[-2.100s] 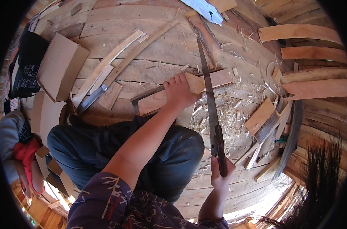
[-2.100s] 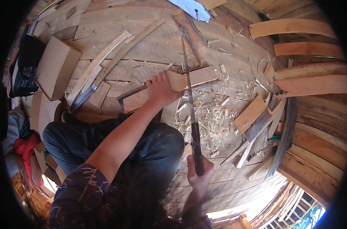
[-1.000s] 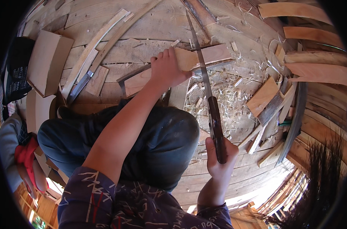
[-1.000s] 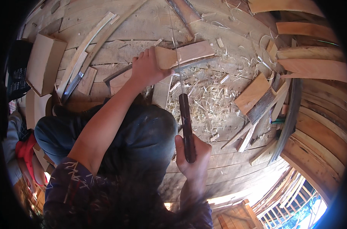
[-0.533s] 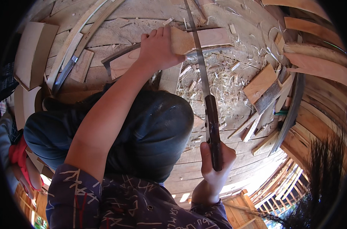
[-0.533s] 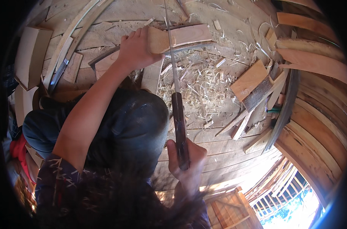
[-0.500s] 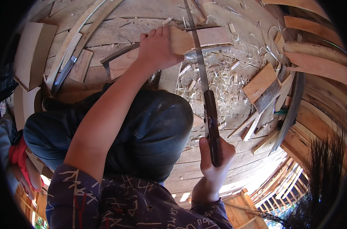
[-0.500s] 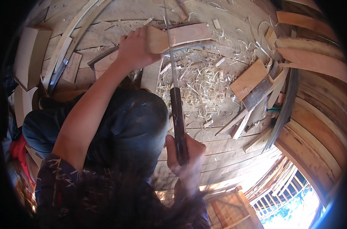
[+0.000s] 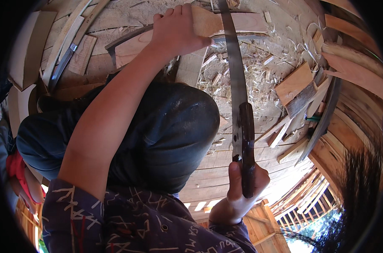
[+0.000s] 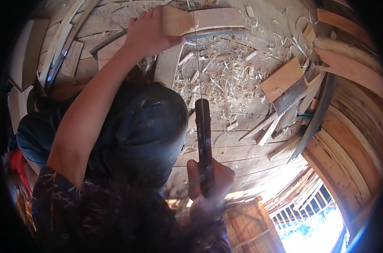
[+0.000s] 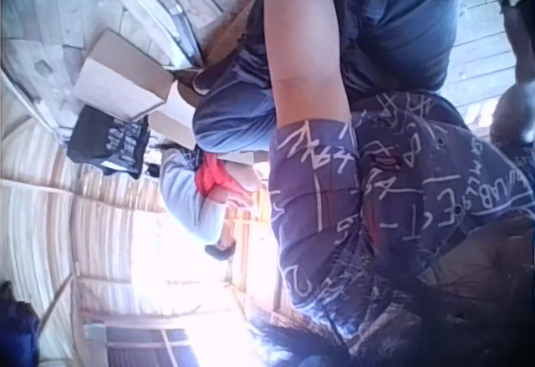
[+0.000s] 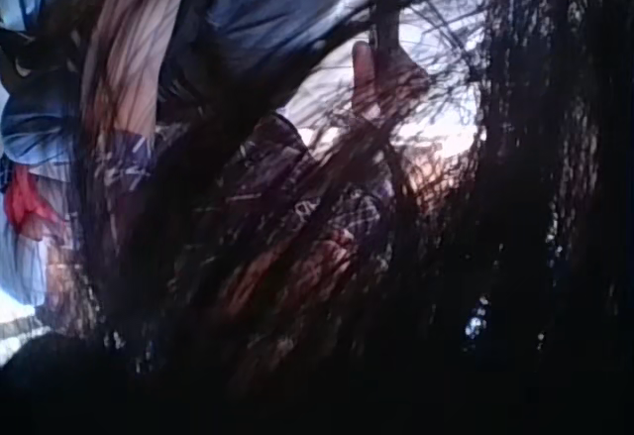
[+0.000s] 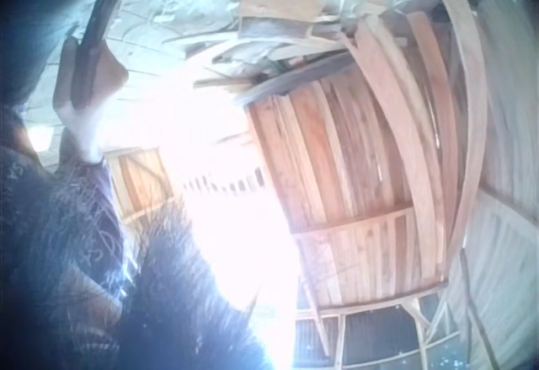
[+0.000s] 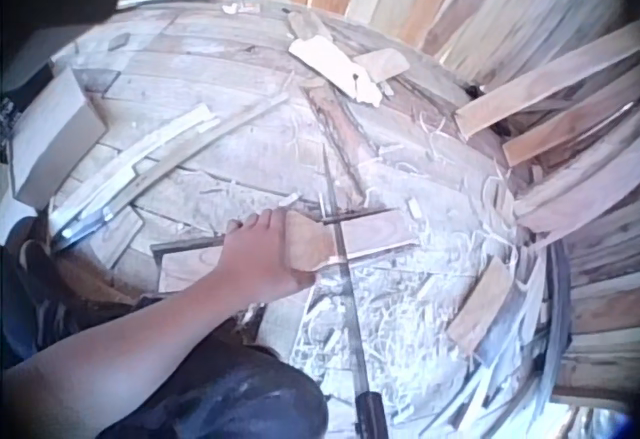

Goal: The person saws a piece of wood by hand while holding it steady on the floor.

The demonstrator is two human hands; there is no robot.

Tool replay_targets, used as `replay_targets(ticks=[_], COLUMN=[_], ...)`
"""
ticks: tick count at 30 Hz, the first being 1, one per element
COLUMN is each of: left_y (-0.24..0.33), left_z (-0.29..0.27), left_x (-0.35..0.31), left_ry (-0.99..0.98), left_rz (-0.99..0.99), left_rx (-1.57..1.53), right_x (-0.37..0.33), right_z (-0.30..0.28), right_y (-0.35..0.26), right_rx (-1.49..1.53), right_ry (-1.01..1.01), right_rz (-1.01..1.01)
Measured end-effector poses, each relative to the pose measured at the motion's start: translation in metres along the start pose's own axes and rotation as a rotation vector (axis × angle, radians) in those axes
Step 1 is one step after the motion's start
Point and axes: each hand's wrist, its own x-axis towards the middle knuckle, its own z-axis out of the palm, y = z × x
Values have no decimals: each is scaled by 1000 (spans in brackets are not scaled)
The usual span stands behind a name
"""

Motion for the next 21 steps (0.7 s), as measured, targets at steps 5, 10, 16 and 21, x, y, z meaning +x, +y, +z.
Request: replay_targets(ticks=[5, 10, 16, 21], left_y=[17, 13, 15, 7], left_z=[-19, -29, -27, -16], left_x=[0, -5, 3, -1], left_ry=[-123, -138, -178, -75], left_rz=[-57, -58, -102, -41], left_rx=[-106, -155, -175, -119], right_x=[45, 45, -15, -5], right_z=[25, 24, -3, 0], right_y=[11, 0, 36, 39], right_rx=[24, 23, -80, 76], right_ry=[25, 30, 222, 168], right_rz=[-182, -121, -233, -242])
